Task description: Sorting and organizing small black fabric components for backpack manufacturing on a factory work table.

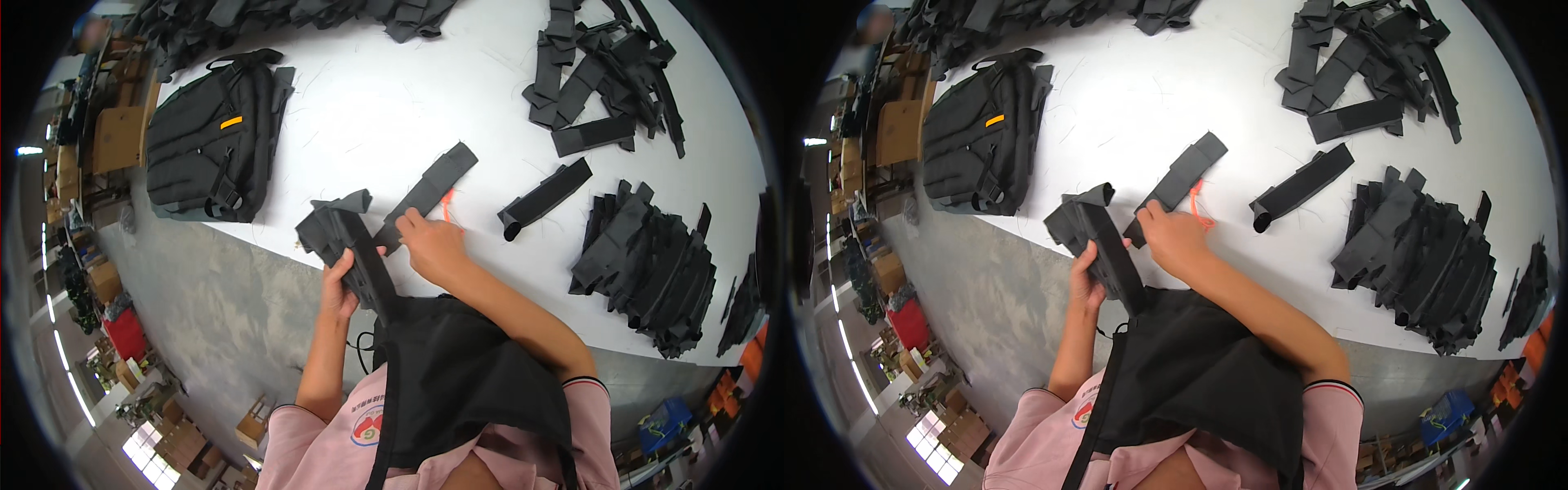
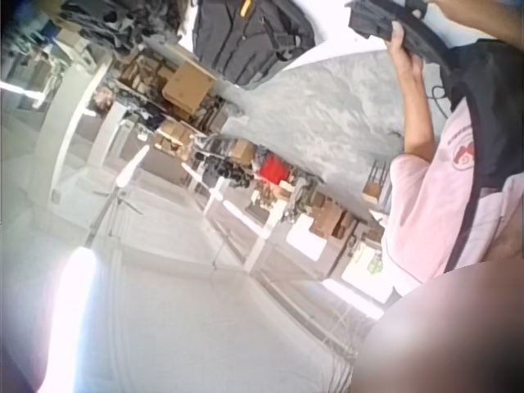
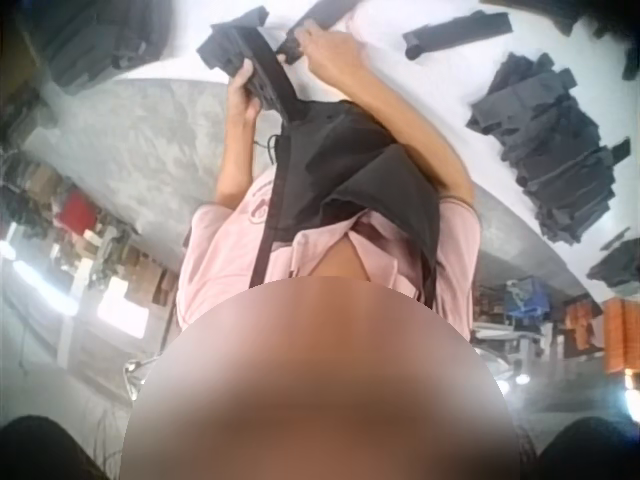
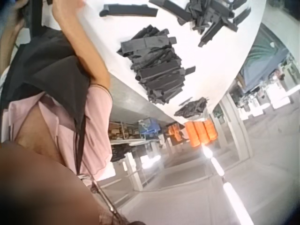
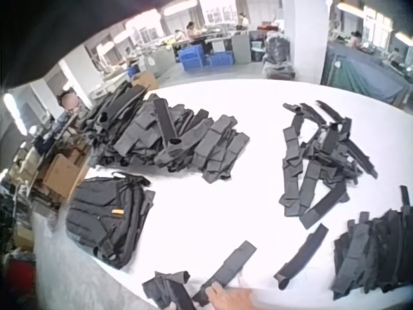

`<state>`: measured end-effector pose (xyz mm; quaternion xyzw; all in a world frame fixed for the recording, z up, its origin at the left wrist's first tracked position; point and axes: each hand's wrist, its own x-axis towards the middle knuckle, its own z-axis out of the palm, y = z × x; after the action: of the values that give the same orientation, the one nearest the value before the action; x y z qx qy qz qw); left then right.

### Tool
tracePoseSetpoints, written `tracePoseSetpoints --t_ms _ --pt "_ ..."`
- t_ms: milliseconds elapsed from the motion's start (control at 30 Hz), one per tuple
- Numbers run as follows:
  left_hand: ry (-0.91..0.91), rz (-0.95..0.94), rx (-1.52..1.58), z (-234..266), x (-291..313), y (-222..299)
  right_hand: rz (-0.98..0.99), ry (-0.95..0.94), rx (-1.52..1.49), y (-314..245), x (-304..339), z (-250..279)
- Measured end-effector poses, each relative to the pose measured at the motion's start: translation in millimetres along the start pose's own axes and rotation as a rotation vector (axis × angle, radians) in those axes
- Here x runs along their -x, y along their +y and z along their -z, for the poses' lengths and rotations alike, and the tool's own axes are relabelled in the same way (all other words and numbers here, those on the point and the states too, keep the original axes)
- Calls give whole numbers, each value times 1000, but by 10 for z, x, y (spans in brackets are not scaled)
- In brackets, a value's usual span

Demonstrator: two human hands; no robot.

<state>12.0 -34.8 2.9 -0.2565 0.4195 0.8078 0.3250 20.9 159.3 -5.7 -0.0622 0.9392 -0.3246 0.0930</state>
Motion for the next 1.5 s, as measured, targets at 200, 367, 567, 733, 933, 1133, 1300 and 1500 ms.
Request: tracePoseSetpoints --t_ms 200,367,567,733,933,1133,1300,1500 --pt "47 -131 -411 -379 -353 343 -403 193 -549 494 413 30" --pt "60 -265 -1396 -887 -979 230 -798 270 -1184 509 292 -61" --pt "-217 224 -572 -816 -1100 15 -700 336 -1153 542 136 -197" --pt "-464 155 -300 -866 -799 -31 -417 420 -863 351 263 13" --pt "-294 104 -387 -1030 -791 -161 -377 496 -703 525 589 292" --pt "-286 87 -465 -1145 -804 -143 -773 543 -365 1102 959 834" --pt "-294 95 -501 -1381 -827 -228 -653 710 -4 1422 788 808" --pt "-228 132 -435 -1233 -877 -262 -416 223 405 1760 719 1027"
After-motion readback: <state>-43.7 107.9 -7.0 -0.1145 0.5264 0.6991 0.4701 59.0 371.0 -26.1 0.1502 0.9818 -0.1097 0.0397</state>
